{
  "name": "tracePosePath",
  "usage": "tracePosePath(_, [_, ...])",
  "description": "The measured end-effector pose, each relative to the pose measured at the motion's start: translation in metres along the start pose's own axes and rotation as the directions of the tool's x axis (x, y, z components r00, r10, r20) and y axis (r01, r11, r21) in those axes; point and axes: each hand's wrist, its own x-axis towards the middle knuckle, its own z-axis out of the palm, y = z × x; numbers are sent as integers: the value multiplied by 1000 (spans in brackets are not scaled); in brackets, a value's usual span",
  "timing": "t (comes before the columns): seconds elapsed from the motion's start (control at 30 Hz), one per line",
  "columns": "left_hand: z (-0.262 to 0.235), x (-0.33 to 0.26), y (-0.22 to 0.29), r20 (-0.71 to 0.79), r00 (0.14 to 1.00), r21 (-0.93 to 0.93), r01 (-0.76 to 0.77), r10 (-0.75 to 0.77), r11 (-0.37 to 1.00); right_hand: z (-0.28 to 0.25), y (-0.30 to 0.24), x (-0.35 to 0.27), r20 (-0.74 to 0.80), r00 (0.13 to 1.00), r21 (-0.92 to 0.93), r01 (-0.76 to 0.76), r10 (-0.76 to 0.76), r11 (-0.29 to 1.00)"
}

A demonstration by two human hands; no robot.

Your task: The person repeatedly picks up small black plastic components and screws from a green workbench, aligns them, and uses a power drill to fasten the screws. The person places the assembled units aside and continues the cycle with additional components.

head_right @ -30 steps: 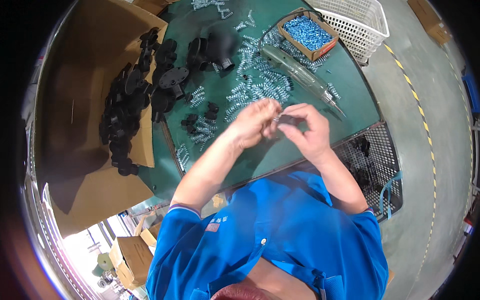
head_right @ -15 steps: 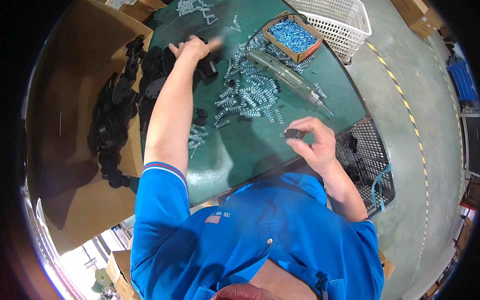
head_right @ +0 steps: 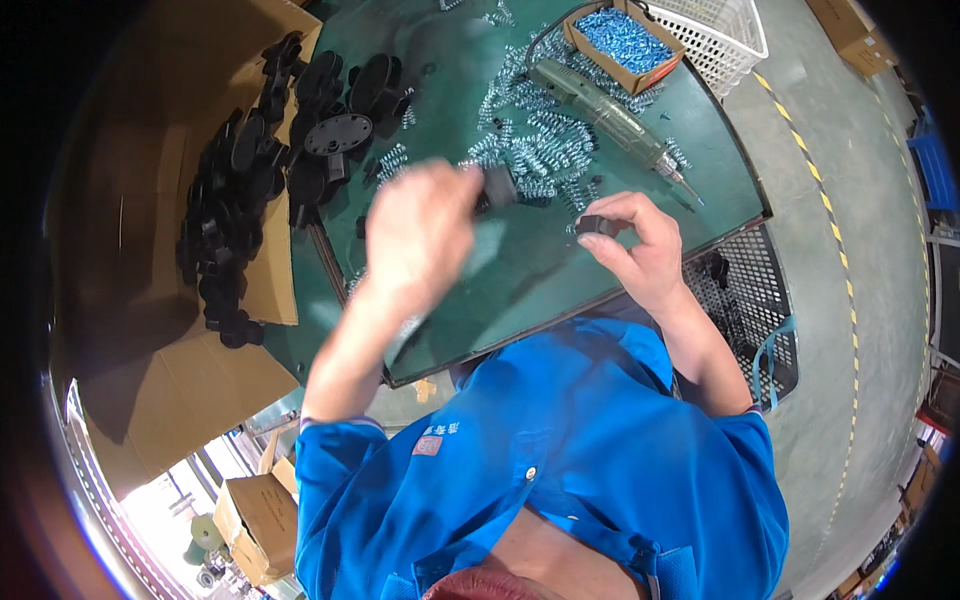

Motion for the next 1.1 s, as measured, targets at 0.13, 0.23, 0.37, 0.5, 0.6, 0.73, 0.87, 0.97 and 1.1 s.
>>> tracePosePath(0.13, [28,-69,63,-140,975,42,-166,170,985,14,-6,4,52,999,-92,9,-4,996])
tracePosePath(0.23, [29,-77,78,-10,999,-226,-34,32,974,17,-3,2,81,996,-122,47,-37,991])
tracePosePath(0.37, [37,-77,68,-93,995,-431,-14,-29,902,12,-4,-4,70,997,-161,44,-33,986])
tracePosePath(0.5, [45,-55,78,137,987,-417,-21,85,909,6,-2,-13,41,999,-148,19,-13,989])
tracePosePath(0.6, [44,-47,58,256,925,-580,-86,282,810,-5,-6,-18,26,999,-178,29,-25,984])
tracePosePath(0.73, [39,-46,54,291,885,-494,-187,364,849,-15,-6,-22,-6,1000,-195,11,-12,981])
tracePosePath(0.87, [40,-42,51,126,957,-482,-171,262,859,-22,-11,-21,-15,998,-239,49,-54,970])
tracePosePath(0.97, [37,-27,48,44,994,-825,93,-101,557,-23,-19,-16,-34,989,-270,127,-141,955])
tracePosePath(1.1, [46,-19,89,540,815,-630,226,-210,-743,-14,-32,-8,-73,962,-190,247,-265,950])
